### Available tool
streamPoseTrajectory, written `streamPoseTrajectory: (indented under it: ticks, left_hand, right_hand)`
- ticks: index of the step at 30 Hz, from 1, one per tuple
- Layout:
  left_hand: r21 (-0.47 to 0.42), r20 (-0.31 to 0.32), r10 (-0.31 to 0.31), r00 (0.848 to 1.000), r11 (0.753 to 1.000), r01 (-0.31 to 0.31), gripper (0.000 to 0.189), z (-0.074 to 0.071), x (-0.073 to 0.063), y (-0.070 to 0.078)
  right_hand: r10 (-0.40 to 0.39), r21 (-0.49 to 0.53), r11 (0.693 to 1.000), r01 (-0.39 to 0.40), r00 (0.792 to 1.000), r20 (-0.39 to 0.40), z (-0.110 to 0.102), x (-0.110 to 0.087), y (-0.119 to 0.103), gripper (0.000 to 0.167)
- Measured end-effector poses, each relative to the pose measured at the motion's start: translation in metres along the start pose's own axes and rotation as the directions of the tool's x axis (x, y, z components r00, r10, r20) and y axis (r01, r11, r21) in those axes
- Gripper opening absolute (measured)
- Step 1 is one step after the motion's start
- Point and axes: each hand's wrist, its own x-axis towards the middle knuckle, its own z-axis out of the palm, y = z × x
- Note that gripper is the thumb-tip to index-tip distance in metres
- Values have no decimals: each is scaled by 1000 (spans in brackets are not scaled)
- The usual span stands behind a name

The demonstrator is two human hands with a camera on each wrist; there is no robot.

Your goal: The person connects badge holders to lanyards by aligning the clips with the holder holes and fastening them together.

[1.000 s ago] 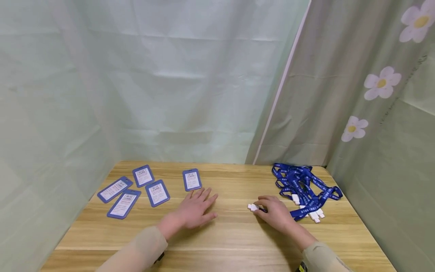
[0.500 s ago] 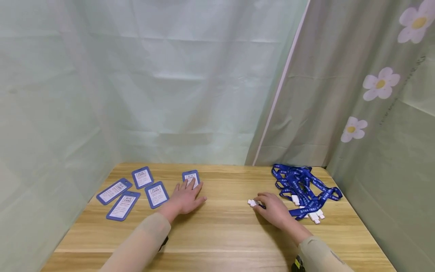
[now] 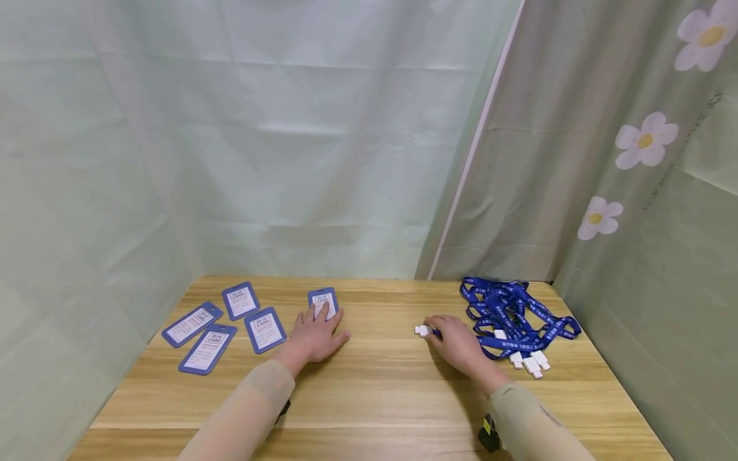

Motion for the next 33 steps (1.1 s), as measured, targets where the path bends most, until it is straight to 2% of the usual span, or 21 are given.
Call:
streamPoseTrajectory:
  ticks: [4,10,18,26,29,33]
  left_hand:
    - [3,-10,14,1000,1000,-14,69,-5,-4,3]
    - [45,-25,29,999,999,-28,68,-3,-4,2]
    - [69,3,66,998,995,-66,64,-2,-2,5]
    - [-18,-45,176,983,984,-177,50,0,-2,10]
    - [-30,-79,159,984,986,-161,48,0,-2,11]
    - [-73,-146,69,987,994,-80,56,-2,1,13]
  right_hand:
    - [18,1,1000,-18,1000,7,1,4,1,34]
    - [65,15,998,-66,997,45,1,10,2,39]
    - [97,31,995,-99,994,54,1,16,3,37]
    - [103,72,992,-108,992,66,-2,17,4,34]
    - [105,74,991,-110,992,68,-2,17,4,33]
    - [115,82,989,-120,991,62,0,18,4,34]
